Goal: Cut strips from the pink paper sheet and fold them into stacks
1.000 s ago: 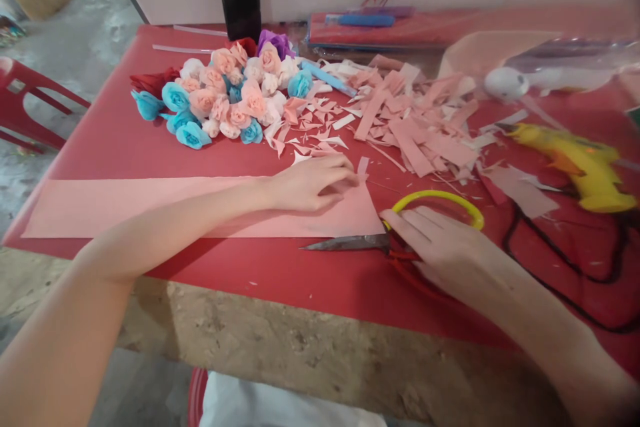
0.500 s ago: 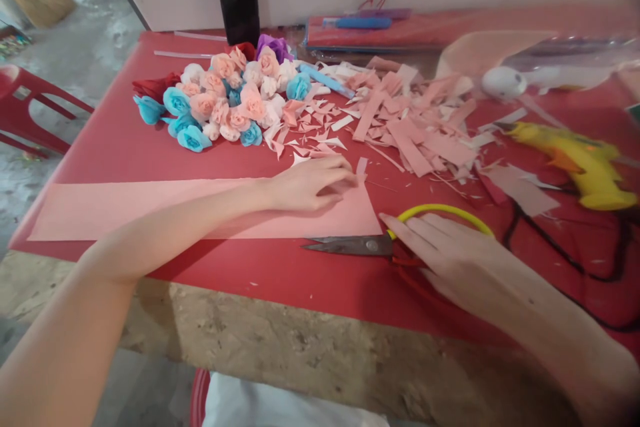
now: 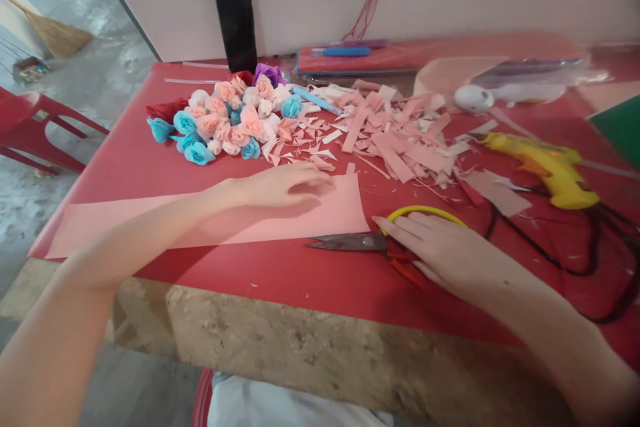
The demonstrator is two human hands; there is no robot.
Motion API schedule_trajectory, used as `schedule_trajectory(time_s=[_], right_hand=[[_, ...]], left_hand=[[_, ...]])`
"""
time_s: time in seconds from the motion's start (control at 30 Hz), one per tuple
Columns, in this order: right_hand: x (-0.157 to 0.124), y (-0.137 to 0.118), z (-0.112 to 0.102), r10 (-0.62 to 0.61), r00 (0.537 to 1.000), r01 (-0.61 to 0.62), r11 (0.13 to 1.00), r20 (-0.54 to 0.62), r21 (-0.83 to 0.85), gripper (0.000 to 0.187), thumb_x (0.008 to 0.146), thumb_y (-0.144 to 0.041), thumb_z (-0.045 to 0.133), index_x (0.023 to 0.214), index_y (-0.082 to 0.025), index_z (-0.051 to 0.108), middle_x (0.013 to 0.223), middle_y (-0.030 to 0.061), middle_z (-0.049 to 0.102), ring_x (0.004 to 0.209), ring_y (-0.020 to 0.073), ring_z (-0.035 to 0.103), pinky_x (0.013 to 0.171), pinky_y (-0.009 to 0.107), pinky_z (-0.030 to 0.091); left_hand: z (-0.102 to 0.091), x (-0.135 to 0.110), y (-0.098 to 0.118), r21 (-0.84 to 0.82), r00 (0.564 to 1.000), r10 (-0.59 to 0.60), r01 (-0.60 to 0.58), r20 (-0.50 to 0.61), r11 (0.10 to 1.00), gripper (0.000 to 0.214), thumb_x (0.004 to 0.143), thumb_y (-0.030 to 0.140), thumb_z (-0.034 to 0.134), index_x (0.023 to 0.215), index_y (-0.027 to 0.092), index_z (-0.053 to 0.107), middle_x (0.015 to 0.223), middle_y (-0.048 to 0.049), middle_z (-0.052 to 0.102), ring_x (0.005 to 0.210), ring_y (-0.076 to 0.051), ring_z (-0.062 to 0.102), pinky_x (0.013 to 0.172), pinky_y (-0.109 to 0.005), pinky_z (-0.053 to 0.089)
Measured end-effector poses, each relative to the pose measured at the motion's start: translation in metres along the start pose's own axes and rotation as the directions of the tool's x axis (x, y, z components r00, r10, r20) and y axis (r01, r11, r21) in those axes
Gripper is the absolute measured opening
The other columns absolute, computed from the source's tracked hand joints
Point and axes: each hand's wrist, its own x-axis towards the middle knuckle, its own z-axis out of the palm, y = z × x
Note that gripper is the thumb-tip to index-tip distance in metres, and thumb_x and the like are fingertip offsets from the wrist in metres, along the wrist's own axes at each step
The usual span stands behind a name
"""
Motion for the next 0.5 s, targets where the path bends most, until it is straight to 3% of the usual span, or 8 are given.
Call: schedule_trajectory(time_s=[0.27, 0.4, 0.5], right_hand=[[0.003, -0.001, -0.005, -0.021, 0.999, 0.020, 0.999, -0.028, -0.044, 0.047, 0.070, 0.001, 0.036, 0.111, -0.006, 0.057, 0.090, 0.0100, 0.068, 0.082, 0.0191, 0.061, 0.074, 0.031, 0.050], [0.006, -0.004, -0.010, -0.033, 0.999, 0.030, 0.989, -0.018, -0.148, 0.049, 0.067, 0.002, 0.036, 0.111, -0.003, 0.057, 0.084, 0.0107, 0.066, 0.074, 0.0206, 0.060, 0.067, 0.032, 0.049], [0.008, -0.004, -0.014, -0.009, 1.000, 0.005, 0.978, -0.018, -0.209, 0.053, 0.066, 0.002, 0.035, 0.114, -0.001, 0.055, 0.081, 0.0120, 0.065, 0.072, 0.0217, 0.059, 0.064, 0.033, 0.048]], left_hand=[[-0.012, -0.038, 0.002, 0.121, 0.999, 0.036, -0.039, 0.023, 0.992, 0.016, 0.087, 0.021, 0.049, 0.091, 0.019, 0.064, 0.103, -0.0071, 0.062, 0.095, -0.017, 0.056, 0.089, -0.031, 0.041], [-0.004, -0.043, -0.003, 0.129, 0.996, 0.027, -0.016, -0.079, 0.992, 0.018, 0.088, 0.026, 0.049, 0.094, 0.018, 0.064, 0.103, -0.0085, 0.062, 0.095, -0.017, 0.055, 0.088, -0.031, 0.041], [0.002, -0.039, -0.003, 0.133, 0.996, 0.005, 0.006, -0.084, 0.991, 0.018, 0.089, 0.027, 0.049, 0.097, 0.020, 0.064, 0.105, -0.0074, 0.061, 0.097, -0.017, 0.055, 0.089, -0.031, 0.041]])
